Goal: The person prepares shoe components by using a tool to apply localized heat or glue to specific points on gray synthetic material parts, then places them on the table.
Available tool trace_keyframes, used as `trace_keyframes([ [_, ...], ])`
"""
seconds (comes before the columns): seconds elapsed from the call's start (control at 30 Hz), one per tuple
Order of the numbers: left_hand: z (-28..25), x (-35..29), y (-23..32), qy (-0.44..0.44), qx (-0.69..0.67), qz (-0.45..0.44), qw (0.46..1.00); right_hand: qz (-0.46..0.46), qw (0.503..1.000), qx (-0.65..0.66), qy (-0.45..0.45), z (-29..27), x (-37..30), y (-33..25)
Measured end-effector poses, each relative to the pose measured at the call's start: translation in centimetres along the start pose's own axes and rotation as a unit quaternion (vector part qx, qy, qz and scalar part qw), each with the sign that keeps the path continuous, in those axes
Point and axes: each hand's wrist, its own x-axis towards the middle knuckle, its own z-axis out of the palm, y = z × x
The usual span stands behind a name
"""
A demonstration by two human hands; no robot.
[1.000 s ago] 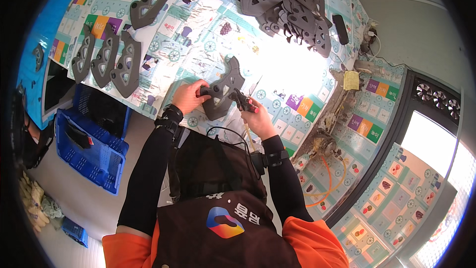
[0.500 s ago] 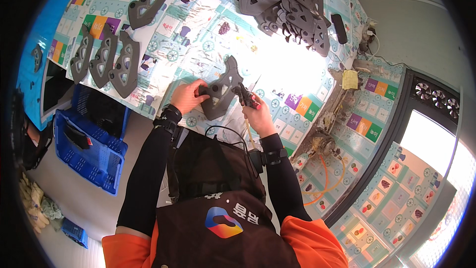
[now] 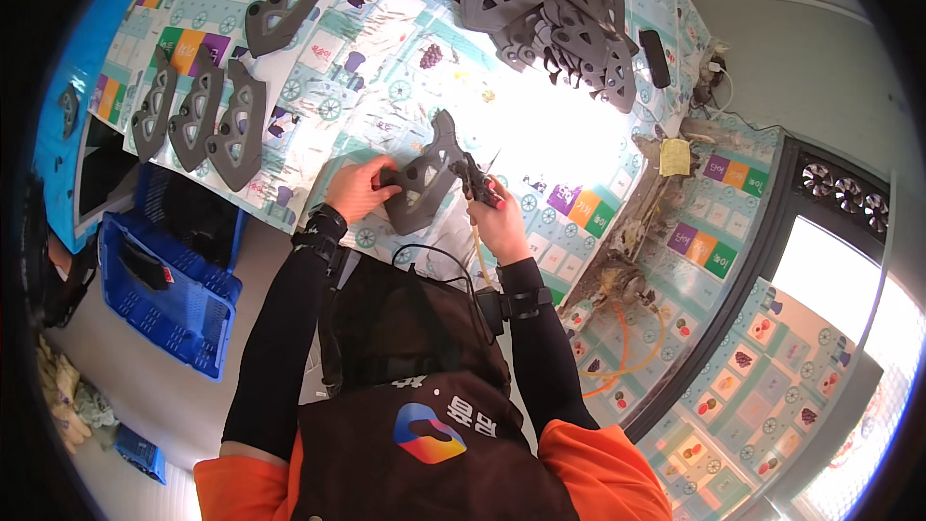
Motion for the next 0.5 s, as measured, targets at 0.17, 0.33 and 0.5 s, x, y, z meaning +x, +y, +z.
trace_keyframes([
  [0.17,0.0,0.0,0.0,0.0,0.0,-0.001,1.0,-0.102,0.994,-0.031,-0.002,-0.2,0.7,1.2],
  [0.33,0.0,0.0,0.0,-0.001,-0.003,-0.001,1.0,-0.028,1.0,0.013,0.003,-0.1,0.5,0.2],
  [0.5,0.1,0.2,0.1,0.001,-0.006,0.005,1.0,-0.092,0.996,-0.02,0.007,0.0,1.0,0.7],
])
